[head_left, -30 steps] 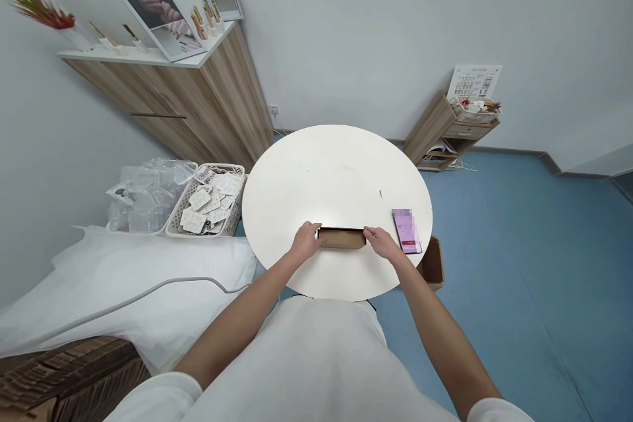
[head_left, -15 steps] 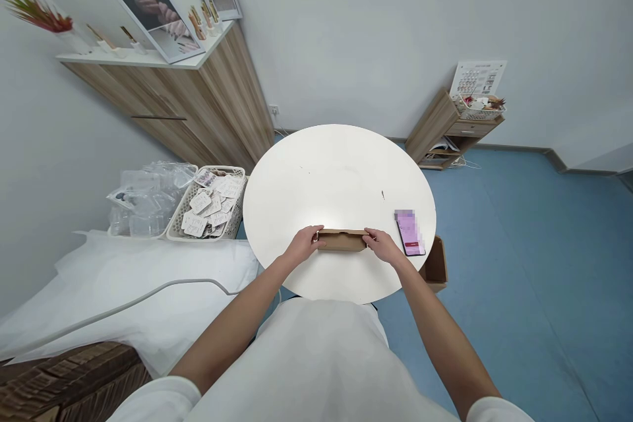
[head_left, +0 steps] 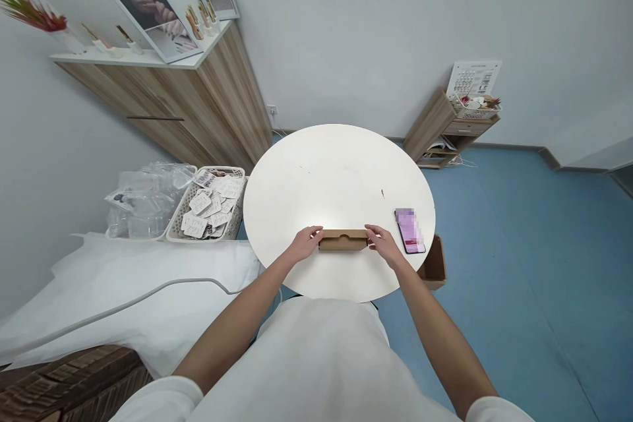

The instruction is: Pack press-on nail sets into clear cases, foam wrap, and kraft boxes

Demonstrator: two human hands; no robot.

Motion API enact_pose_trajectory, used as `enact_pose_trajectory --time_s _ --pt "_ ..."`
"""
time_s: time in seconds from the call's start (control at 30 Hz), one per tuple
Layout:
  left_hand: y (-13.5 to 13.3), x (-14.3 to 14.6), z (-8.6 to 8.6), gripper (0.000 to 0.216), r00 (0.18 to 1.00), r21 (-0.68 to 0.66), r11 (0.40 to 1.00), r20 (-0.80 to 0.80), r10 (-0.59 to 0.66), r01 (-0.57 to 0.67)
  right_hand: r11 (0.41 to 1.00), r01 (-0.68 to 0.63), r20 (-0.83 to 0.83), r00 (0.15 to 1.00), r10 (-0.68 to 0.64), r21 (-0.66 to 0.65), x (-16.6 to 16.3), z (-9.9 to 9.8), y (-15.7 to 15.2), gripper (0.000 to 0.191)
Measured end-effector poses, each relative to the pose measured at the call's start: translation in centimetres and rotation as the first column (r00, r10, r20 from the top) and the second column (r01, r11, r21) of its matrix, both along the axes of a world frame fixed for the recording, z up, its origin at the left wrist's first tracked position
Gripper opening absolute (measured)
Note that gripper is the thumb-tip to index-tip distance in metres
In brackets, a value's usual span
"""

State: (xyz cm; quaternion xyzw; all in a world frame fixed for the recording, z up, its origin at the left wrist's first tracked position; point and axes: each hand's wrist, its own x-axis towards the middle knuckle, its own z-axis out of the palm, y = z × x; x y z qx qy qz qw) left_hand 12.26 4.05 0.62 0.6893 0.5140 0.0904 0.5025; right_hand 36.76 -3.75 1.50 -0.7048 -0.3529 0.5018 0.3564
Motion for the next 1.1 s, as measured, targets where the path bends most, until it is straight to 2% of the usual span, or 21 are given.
enact_pose_trajectory --time_s 0.2,0.33,0.53,0.67,0.87,1.1 --pt "-0.8 -0.8 -0.4 0.051 0.999 -0.154 0.988 0.054 -0.003 0.011 0.996 -0.028 -0.024 0.999 0.026 -0.079 -0.5 -1.0 -1.1 0.04" --pt "-1.1 -0.9 -0.7 0.054 0.994 -0.222 0.975 0.102 0.023 0.0 0.997 -0.001 -0.023 1.0 -0.001 -0.082 -1.2 -1.3 -1.4 0.04" --pt "-1.0 -0.3 -1.1 0.047 0.996 -0.126 0.991 0.076 0.051 -0.041 0.995 0.101 0.021 0.995 -0.101 0.001 -2.0 -1.4 -1.2 0.038" --pt "-1.9 0.0 -2.0 0.044 0.982 -0.037 0.994 0.16 0.104 -0.099 0.979 0.183 0.04 0.981 -0.187 0.091 -2.7 -1.7 -2.1 0.035" --pt "-4.5 0.3 -4.2 0.04 0.965 0.078 0.991 0.247 0.084 -0.106 0.953 0.285 0.076 0.953 -0.293 0.101 -4.3 -3.9 -4.4 0.031" --pt "-6.5 1.2 -5.8 0.052 0.973 0.049 0.986 0.182 0.145 -0.156 0.94 0.318 0.127 0.934 -0.333 0.122 -4.2 -6.0 -5.7 0.046"
